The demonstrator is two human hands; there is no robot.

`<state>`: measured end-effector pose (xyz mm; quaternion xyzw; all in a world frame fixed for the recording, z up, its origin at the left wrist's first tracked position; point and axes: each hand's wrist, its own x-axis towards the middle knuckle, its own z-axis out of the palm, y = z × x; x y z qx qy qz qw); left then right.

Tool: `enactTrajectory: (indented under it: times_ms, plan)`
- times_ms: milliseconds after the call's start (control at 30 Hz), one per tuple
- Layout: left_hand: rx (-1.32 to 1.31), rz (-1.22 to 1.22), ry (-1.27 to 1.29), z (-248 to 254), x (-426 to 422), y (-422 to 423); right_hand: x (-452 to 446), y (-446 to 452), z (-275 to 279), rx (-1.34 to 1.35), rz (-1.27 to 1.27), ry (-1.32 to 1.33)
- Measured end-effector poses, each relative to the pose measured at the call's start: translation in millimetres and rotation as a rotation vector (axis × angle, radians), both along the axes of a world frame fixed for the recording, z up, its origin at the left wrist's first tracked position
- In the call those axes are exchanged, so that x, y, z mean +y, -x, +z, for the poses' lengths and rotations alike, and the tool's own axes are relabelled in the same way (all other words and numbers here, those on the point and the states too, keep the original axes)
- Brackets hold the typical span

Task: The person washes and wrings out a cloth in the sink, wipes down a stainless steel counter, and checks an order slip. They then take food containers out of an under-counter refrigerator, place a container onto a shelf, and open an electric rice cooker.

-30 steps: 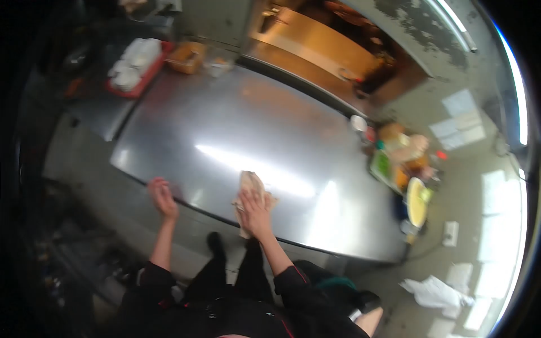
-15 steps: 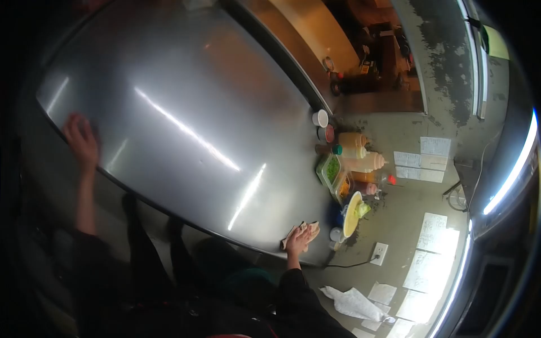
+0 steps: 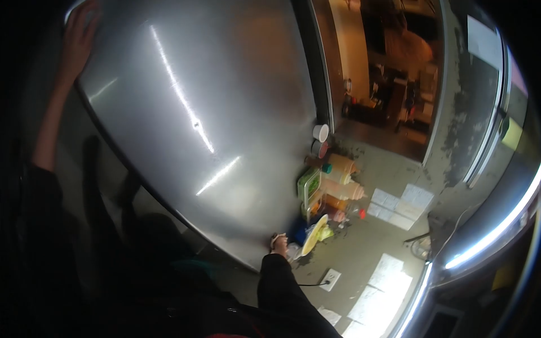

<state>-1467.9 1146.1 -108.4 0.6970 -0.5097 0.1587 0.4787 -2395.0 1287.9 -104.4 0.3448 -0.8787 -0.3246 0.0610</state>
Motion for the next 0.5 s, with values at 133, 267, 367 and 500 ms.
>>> enactTrajectory:
  times_ms: [133,267,367,500]
  plan:
    - [0.105,0.076,0.039,26.4,4.2,23.6,11.6,-40.5,4.4,0.137,0.145,-0.007]
    - [0.176,0.092,0.011,42.8,11.6,29.4,20.4,-101.2,15.1,-0.361,0.275,0.396]
    - [0.183,0.12,0.003,34.1,10.1,23.9,23.2,-186.3,27.8,-0.516,0.575,0.385]
    - [0.206,0.18,-0.016,28.1,8.7,21.3,-7.9,-296.6,38.8,-0.617,0.984,0.259]
